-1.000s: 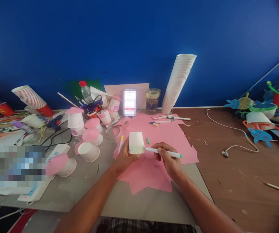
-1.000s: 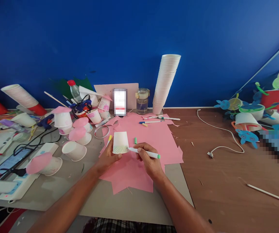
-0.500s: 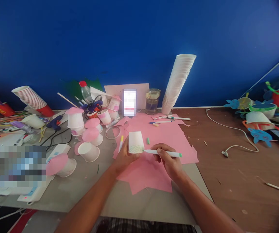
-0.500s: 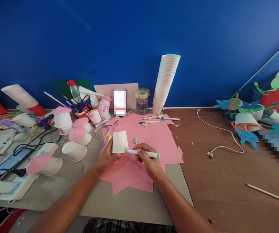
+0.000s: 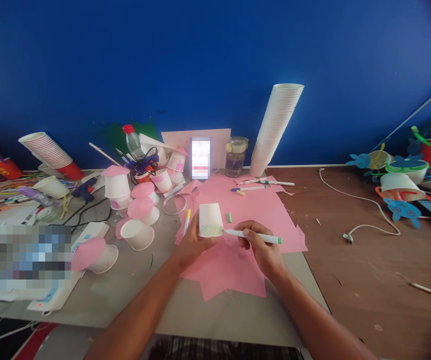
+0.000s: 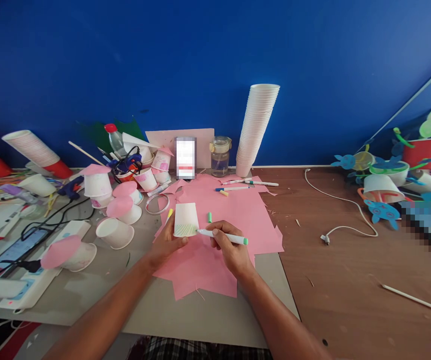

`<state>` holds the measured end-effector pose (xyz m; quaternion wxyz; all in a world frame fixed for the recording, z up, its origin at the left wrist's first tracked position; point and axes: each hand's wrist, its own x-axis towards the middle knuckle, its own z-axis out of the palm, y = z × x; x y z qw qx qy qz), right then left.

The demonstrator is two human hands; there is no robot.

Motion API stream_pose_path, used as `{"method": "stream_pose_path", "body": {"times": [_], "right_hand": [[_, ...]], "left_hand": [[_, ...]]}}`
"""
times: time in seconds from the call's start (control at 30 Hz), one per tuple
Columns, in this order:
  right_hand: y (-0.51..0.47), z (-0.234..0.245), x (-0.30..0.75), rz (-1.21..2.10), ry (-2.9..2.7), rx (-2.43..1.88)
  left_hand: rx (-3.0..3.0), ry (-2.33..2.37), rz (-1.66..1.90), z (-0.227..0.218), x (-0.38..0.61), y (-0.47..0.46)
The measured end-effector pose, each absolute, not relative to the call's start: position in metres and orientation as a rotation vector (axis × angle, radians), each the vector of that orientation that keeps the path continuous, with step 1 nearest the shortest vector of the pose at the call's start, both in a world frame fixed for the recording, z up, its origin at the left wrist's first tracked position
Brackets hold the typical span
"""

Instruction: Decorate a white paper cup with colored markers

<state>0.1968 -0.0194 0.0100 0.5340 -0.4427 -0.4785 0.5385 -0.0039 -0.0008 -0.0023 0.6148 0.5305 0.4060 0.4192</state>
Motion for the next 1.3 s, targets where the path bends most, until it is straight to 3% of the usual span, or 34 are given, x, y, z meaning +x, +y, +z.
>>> {"method": "stream_pose_path", "body": {"times": [1.3], "right_hand": [[-0.0177, 0.0036, 0.1976, 1.292, -1.093, -0.996]], "left_hand": [[1.197, 0.908, 0.952, 0.0003, -0.0021, -0.0014]]}}
